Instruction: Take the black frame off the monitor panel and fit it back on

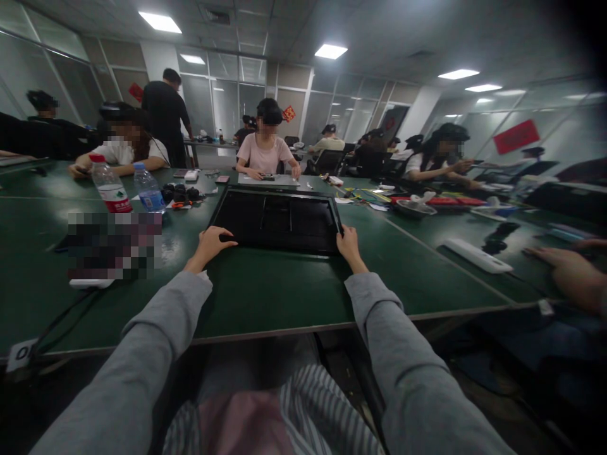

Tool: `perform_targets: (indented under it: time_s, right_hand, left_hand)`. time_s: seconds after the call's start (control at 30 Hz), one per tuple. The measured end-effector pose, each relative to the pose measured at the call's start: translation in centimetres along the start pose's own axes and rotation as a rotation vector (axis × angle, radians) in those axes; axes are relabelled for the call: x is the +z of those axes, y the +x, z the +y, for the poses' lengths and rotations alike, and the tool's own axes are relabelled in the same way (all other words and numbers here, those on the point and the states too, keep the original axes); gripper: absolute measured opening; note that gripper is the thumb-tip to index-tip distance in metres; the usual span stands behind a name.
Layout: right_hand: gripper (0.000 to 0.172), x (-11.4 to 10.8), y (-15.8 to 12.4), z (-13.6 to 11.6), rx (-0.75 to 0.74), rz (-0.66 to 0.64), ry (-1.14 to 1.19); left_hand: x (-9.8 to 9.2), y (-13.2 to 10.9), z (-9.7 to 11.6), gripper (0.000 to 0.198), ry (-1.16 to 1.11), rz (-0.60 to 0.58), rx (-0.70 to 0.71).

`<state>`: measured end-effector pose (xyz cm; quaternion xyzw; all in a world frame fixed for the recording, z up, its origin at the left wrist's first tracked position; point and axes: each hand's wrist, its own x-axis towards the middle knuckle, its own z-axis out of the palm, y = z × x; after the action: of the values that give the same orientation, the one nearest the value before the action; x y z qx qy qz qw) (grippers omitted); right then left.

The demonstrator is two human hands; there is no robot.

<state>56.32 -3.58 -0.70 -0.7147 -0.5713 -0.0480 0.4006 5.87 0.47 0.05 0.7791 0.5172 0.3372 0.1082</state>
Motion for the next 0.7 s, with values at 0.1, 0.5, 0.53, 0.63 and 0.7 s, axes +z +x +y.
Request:
perform_targets:
  time_s: [0.1,0.5,0.53,0.63,0.7]
  right_hand:
    - [0.059,0.1,0.0,-0.1,0.089,0.021,0.043]
    - [0.054,1.3,0.4,0.5,0.083,0.033,0.097]
    - [0.053,1.4,0.5,0.5,0.087,0.016,0.112]
    - [0.051,1.3,0.5,0.6,0.105,-0.025,0.164]
    - [0.052,1.2,0.5,0.6,0.125,-0.027,0.194]
  left_hand:
    - [0.0,0.1,-0.1,0.032,0.001,0.003,0.012]
    - [1.8,1.1,-2.0,0.055,-0.028,0.124,-0.032]
    - [1.8,1.2,-1.9,0.062,-0.062,0.178,-0.072]
    - [1.5,1.4,-2.1,0.07,-0.177,0.244,-0.179]
    - [1.2,1.7,-2.4,0.066,-0.204,0.244,-0.222]
